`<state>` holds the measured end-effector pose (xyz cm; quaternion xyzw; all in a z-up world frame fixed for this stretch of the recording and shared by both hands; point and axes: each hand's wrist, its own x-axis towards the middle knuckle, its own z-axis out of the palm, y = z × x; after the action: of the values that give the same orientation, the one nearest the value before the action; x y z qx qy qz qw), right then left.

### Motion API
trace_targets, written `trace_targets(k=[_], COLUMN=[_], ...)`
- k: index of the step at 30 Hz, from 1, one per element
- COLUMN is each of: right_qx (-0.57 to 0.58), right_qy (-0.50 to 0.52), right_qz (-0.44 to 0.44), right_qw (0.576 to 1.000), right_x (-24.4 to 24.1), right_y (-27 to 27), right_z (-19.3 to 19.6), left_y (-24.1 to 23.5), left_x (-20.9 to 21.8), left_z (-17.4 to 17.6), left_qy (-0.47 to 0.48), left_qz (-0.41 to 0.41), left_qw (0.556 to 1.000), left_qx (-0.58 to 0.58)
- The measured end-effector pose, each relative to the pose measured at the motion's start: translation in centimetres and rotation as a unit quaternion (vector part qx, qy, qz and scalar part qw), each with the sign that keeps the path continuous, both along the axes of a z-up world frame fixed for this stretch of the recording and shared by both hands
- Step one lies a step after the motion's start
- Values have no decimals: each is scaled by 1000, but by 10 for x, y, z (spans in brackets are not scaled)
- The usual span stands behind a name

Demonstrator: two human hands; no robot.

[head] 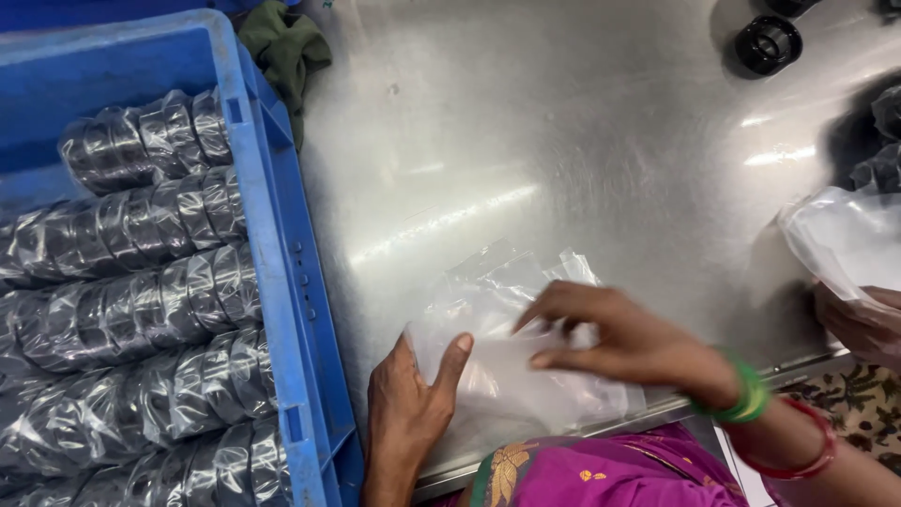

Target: Manually packing circular metal rings or bearings into plastic bags and organizing them into storage bins on a metal workbench.

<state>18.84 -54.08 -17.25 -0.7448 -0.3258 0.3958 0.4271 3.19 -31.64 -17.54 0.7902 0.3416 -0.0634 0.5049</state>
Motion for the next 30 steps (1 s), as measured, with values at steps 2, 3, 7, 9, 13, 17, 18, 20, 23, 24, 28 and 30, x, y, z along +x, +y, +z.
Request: trace_targets(k=[2, 3, 7, 9, 13, 17, 18, 20, 23, 24, 28, 30], right_qx=[56, 56, 100, 83, -204, -225, -223, -207, -315, -314, -240, -144], right_qy=[-169, -169, -258, -278, -257, -251, -249, -262, -175, -177, -57, -37], right_qz=[87, 87, 106, 92, 8, 47, 48, 12, -22, -20, -178, -224], right_qw=[980, 980, 955, 953, 944, 940, 941, 942, 933, 933, 953, 963], right_x=[-23, -23, -4, 11, 27, -4, -6, -10, 2, 10, 34, 37], right_y=[39, 39, 24, 7, -29, -40, -39, -36, -32, -36, -51, -44], right_z=[23, 25, 34, 42, 42, 4, 2, -3, 3, 8, 27, 34], left_y=[0, 0, -4, -7, -2, 1, 1, 2, 2, 1, -1, 1], left_x=[1, 0, -6, -9, -8, -6, -5, -3, -3, -4, -6, -8], left_z=[7, 7, -1, -9, -20, -21, -19, -15, -10, -12, -12, -10], left_qy=[63, 63, 10, -32, -16, -12, -10, -4, 27, 25, -16, 10], left_qz=[20, 20, 27, 19, 46, 27, 28, 28, 37, 40, 38, 52], left_qw=[996, 996, 999, 999, 998, 999, 999, 999, 999, 999, 998, 998], left_qx=[-55, -55, -20, 26, 25, 42, 43, 37, 3, 3, 39, 34])
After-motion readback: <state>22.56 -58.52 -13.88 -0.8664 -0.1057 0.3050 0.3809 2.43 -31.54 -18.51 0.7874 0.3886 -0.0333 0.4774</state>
